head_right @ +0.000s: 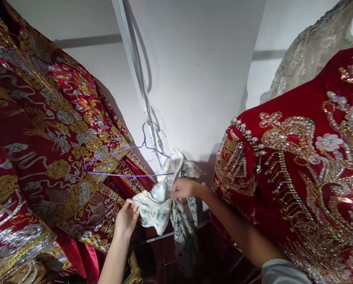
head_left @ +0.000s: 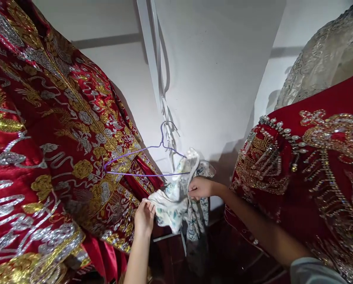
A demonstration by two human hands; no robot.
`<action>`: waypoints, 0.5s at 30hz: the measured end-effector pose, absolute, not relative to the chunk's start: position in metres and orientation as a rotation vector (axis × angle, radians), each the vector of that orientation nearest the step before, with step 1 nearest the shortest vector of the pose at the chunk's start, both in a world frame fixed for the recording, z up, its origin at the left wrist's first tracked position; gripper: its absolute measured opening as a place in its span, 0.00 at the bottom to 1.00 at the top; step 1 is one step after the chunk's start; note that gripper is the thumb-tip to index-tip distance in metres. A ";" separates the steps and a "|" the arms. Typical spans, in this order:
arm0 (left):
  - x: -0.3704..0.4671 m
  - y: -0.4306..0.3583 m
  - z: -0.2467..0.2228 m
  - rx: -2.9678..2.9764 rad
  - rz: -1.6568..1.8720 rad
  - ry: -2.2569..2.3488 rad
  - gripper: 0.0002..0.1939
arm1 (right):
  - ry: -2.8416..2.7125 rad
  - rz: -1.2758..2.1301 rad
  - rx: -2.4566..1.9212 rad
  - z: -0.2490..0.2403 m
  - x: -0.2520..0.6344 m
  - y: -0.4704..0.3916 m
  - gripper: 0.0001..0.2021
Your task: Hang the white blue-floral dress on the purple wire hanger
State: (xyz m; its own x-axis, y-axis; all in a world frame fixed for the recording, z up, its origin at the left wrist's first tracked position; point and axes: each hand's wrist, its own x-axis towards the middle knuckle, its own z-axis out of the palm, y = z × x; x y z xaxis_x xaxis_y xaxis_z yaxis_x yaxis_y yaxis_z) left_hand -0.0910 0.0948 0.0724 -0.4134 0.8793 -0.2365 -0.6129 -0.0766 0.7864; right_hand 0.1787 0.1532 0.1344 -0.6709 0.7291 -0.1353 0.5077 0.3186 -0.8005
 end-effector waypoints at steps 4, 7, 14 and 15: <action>-0.054 0.082 0.081 0.628 1.576 0.968 0.10 | -2.304 1.465 -1.052 0.128 0.188 0.157 0.11; -0.021 0.067 0.090 0.942 1.446 0.929 0.17 | -2.290 1.645 -0.875 0.129 0.189 0.155 0.20; 0.011 0.064 0.113 1.481 1.381 0.925 0.16 | -2.404 1.820 -0.636 0.142 0.180 0.146 0.15; 0.010 0.067 0.115 1.520 1.392 0.914 0.15 | -2.397 1.798 -0.665 0.144 0.179 0.145 0.15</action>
State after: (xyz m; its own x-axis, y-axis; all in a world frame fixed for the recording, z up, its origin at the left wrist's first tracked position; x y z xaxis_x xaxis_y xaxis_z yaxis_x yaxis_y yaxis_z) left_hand 0.0095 0.0669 0.1152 0.1098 0.9246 0.3648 -0.0326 -0.3635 0.9310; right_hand 0.1794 0.1451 0.1437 -0.9036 0.3803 -0.1974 0.2961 0.2210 -0.9293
